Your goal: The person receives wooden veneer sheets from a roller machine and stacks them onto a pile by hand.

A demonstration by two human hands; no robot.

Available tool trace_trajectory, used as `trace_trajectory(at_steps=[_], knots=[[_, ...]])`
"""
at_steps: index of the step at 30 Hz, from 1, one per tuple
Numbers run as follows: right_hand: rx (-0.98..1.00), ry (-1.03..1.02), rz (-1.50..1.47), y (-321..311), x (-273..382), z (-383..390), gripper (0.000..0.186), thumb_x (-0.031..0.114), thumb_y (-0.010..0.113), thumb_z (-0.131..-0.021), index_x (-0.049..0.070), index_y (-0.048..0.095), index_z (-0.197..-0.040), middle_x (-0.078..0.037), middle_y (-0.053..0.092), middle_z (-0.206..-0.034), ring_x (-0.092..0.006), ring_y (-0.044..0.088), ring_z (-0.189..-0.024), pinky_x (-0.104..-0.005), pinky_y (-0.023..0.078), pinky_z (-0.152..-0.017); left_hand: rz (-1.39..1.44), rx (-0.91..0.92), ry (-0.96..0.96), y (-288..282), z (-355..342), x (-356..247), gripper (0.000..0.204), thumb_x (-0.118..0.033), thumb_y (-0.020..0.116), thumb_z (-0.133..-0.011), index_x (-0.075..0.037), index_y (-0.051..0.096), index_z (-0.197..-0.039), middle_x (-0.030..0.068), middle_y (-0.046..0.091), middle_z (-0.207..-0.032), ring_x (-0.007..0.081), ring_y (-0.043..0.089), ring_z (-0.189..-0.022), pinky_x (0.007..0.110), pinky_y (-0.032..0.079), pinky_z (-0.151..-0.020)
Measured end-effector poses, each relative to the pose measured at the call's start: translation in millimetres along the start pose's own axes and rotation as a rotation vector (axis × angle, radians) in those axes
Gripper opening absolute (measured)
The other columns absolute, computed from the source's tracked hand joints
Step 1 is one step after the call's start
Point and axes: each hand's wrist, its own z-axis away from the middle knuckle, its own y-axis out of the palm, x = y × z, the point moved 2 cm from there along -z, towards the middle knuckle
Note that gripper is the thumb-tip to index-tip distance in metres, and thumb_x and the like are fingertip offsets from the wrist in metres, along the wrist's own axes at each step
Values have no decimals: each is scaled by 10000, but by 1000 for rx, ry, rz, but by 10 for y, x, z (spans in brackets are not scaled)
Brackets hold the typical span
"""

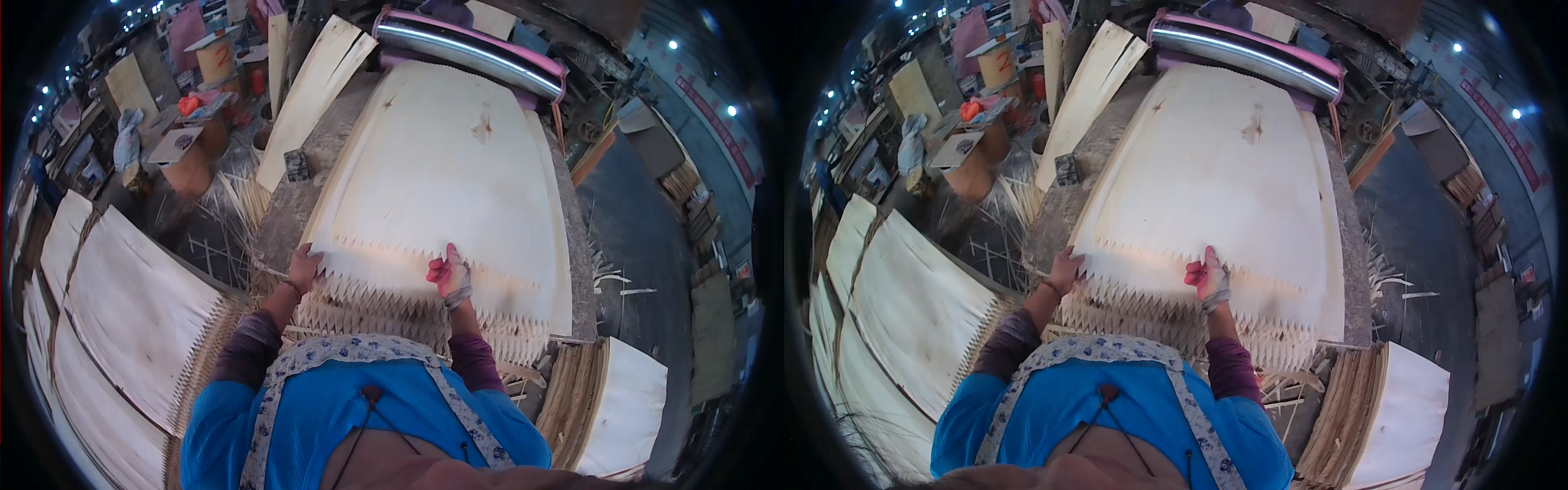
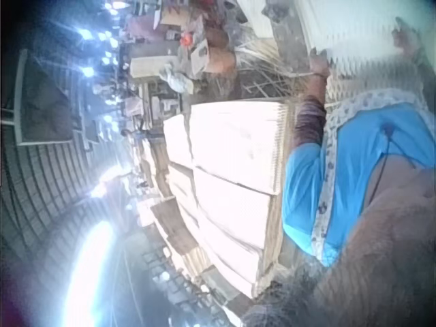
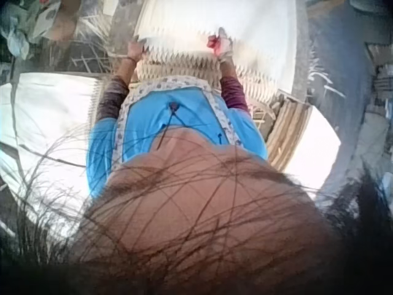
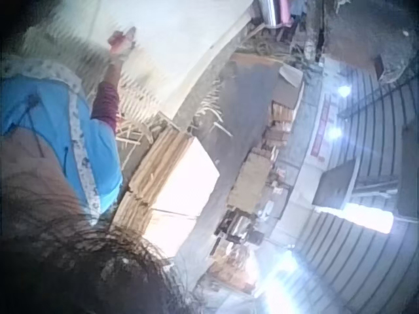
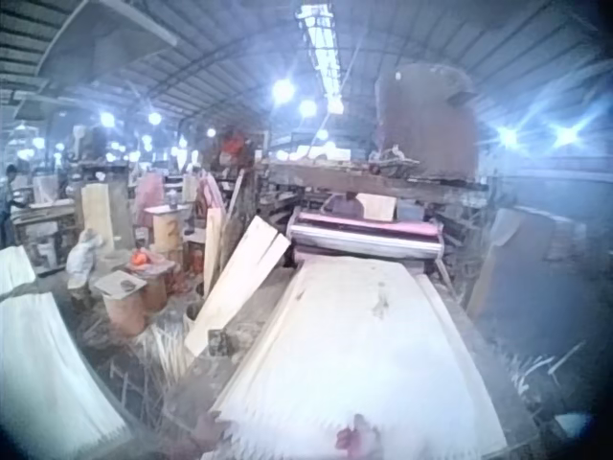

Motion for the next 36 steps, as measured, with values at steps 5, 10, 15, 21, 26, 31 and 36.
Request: trace_trajectory(at_steps=[5,10,15,21,26,31,36], knots=[[-12,-9,34,-74,-12,115,457,469,448,-837,127,438,-1140,-88,549,-674,-206,506,-461,-343,444,-463,103,20,44,47,113,-33,225,-25,470,-823,0,457,-1047,102,578,-757,189,585,-537,277,453,-384],[-22,-34,42,-31,-13,158,405,453,482,-833,72,532,-959,-110,559,-613,-213,531,-442,-335,462,-413,91,-22,-87,-63,24,261,232,-80,513,-820,-47,485,-1048,53,587,-802,134,578,-600,263,485,-445],[-52,-29,44,22,39,194,410,460,494,-824,77,529,-967,-112,565,-621,-209,531,-439,-330,467,-414,180,-49,-85,-13,60,233,169,-103,527,-823,-65,502,-986,32,582,-780,120,574,-600,260,470,-433],[-65,-49,50,-15,3,161,424,469,516,-808,81,521,-979,-114,567,-614,-206,535,-435,-323,468,-403,177,-46,-54,6,82,241,167,-102,531,-829,-71,507,-991,23,584,-766,108,570,-582,255,474,-433],[-57,-46,43,-5,21,172,421,466,527,-803,79,520,-969,-117,567,-608,-207,537,-432,-324,468,-395,171,-41,-55,12,102,217,164,-98,528,-830,-71,513,-991,22,587,-761,105,572,-587,254,475,-435],[-37,-43,25,-34,-8,138,426,459,533,-801,77,516,-987,-119,570,-614,-206,534,-427,-326,467,-395,192,-69,-60,19,106,224,160,-103,530,-831,-75,519,-989,20,587,-755,106,571,-586,257,475,-439],[-35,-56,12,-13,2,159,429,446,542,-799,79,505,-1018,-118,567,-623,-209,530,-429,-331,462,-396,189,-41,-38,-9,81,259,174,-111,536,-830,-81,517,-1000,21,588,-761,110,571,-586,262,476,-440]])
